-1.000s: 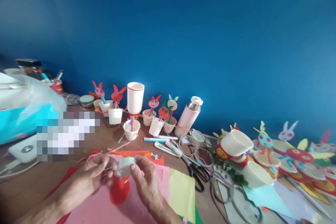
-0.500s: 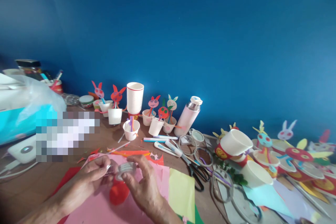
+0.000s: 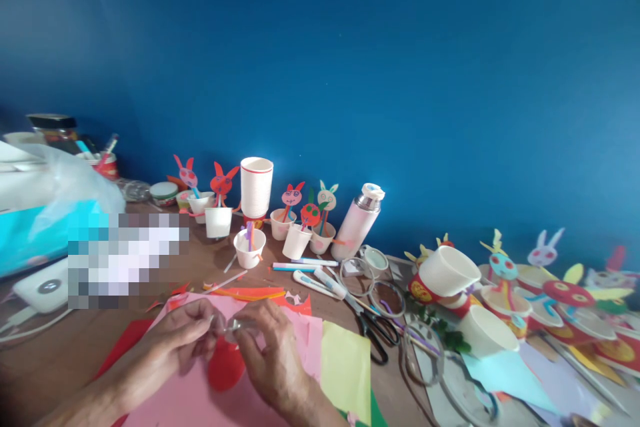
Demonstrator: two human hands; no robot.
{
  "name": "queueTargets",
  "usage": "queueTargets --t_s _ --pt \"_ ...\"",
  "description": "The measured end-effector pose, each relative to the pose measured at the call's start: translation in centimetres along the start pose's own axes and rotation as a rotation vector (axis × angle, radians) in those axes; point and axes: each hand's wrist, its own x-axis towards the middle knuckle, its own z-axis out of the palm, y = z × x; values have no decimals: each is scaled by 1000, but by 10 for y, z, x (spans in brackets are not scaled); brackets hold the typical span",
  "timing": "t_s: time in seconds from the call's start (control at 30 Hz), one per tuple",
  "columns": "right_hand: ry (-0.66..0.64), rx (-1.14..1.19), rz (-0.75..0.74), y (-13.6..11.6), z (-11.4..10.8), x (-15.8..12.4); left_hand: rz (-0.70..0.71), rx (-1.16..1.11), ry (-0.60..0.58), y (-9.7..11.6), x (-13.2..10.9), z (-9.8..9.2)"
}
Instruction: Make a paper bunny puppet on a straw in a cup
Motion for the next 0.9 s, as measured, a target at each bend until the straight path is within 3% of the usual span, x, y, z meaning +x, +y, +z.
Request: queueTargets --t_s 0.23,0.5,0.67,0.9 --pt "-77 -185 -53 1 -3 0 1 9 27 -1 0 1" --pt "-101 -218 -56 2 -3 -2 1 -15 76 -3 -1 2" --pt "-111 -202 -58 0 -3 0 16 46 37 -4 -2 0" --pt "-79 -221 -89 -1 -6 3 31 -41 -73 4 -4 1"
